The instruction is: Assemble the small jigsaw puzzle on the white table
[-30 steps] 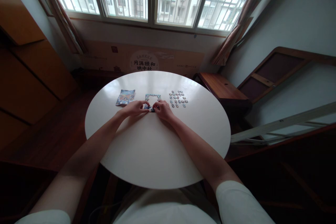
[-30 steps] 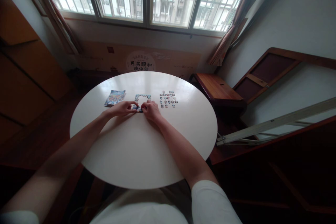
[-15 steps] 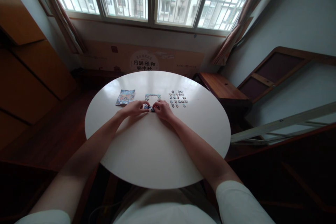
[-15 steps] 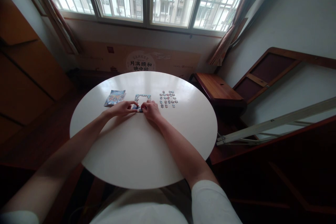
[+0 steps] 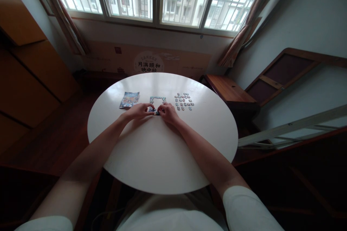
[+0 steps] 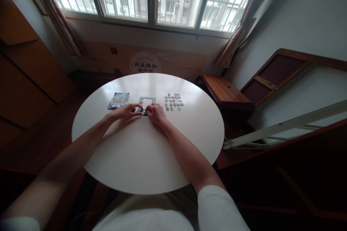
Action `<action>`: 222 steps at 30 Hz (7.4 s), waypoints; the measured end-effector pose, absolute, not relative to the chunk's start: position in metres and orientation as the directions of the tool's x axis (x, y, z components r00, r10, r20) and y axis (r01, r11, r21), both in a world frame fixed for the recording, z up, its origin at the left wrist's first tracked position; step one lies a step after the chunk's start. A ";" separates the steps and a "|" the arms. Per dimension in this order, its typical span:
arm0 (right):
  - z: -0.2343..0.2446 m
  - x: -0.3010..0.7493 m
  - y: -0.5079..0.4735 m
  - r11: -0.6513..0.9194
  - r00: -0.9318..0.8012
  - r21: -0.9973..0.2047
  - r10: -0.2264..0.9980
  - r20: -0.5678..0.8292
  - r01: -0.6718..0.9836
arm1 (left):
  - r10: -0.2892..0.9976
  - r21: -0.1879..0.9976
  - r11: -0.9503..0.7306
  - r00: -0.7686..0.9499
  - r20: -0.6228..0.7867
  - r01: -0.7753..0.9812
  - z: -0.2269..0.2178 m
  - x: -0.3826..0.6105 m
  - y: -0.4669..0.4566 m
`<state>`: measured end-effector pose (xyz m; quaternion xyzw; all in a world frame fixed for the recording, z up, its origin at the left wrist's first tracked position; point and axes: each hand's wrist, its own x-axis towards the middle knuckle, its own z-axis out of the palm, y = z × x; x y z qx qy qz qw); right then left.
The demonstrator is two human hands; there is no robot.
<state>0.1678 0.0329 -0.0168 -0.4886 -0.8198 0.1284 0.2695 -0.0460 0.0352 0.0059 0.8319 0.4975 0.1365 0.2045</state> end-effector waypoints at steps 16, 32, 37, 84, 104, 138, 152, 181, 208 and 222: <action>-0.016 0.167 0.032 0.490 -0.376 -0.477 0.870 0.318 0.730 | 0.882 0.486 -0.421 0.470 0.025 0.766 0.004 -0.047 0.036; -0.015 0.167 0.031 0.485 -0.372 -0.472 0.873 0.316 0.736 | 0.873 0.490 -0.438 0.487 0.031 0.754 0.004 -0.047 0.036; -0.017 0.167 0.032 0.487 -0.376 -0.474 0.872 0.315 0.734 | 0.874 0.489 -0.434 0.486 0.023 0.757 0.005 -0.047 0.036; -0.020 0.167 0.035 0.498 -0.374 -0.477 0.865 0.334 0.725 | 0.887 0.480 -0.414 0.461 0.021 0.774 0.005 -0.046 0.035; -0.022 0.183 0.052 0.321 -0.048 -0.662 0.917 0.395 0.677 | 0.888 0.493 -0.401 0.460 0.003 0.772 0.010 -0.045 0.032; -0.017 0.178 0.042 0.344 -0.233 -0.507 0.934 0.270 0.790 | 0.887 0.489 -0.408 0.462 0.013 0.771 0.007 -0.046 0.034; -0.020 0.178 0.042 0.362 -0.238 -0.489 0.924 0.299 0.794 | 0.890 0.483 -0.408 0.455 0.022 0.775 0.005 -0.047 0.035; 0.047 0.292 0.143 -0.034 0.017 -0.235 0.997 -0.075 0.971 | 0.891 0.497 -0.387 0.453 -0.014 0.777 0.009 -0.045 0.032; 0.034 0.292 0.169 -0.031 0.001 -0.199 0.989 -0.147 0.980 | 0.901 0.510 -0.367 0.434 -0.015 0.778 0.010 -0.045 0.030; 0.037 0.289 0.167 -0.083 0.061 -0.164 0.989 -0.133 0.983 | 0.898 0.502 -0.373 0.440 -0.015 0.780 0.009 -0.046 0.031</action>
